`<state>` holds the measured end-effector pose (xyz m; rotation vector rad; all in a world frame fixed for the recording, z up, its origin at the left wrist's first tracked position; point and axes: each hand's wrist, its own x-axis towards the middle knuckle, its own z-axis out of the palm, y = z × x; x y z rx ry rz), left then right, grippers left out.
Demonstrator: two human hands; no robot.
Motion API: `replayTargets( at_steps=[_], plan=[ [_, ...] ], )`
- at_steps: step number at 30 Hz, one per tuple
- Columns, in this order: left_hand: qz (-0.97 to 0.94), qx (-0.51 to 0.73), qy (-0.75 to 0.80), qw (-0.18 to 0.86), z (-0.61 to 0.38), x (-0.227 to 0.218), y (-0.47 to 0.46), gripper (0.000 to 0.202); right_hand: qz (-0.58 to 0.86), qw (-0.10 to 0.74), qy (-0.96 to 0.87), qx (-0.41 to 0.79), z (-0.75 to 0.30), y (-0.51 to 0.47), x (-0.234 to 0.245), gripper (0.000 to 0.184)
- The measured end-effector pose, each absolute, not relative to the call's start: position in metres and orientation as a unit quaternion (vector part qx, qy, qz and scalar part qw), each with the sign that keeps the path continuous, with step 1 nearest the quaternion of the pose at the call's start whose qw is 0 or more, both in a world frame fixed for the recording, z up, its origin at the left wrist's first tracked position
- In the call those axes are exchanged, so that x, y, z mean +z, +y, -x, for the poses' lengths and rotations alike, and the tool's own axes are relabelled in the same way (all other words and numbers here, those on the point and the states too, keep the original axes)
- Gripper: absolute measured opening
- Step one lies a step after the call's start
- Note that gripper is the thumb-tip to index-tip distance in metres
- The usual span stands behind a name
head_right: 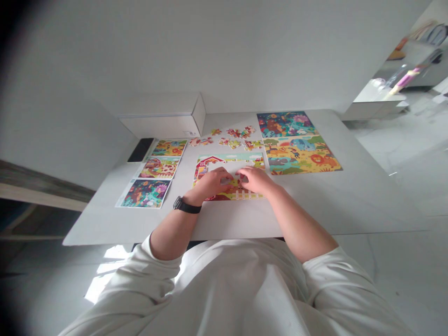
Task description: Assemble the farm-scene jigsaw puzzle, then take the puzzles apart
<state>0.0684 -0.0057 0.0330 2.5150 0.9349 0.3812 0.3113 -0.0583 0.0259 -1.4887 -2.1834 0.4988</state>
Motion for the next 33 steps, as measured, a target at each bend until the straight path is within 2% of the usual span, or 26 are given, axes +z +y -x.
replayTargets(
  at_steps=[24,33],
  plan=[
    [-0.907,0.125,0.338,0.219,-0.068,0.035,-0.008,0.028,0.536,0.195,-0.807,0.156,-0.308,-0.060,0.026,0.029],
    [-0.901,0.190,0.324,0.219,-0.068,0.034,-0.003,0.026,0.593,0.288,-0.739,0.140,-0.319,-0.057,0.031,0.025]
  ],
)
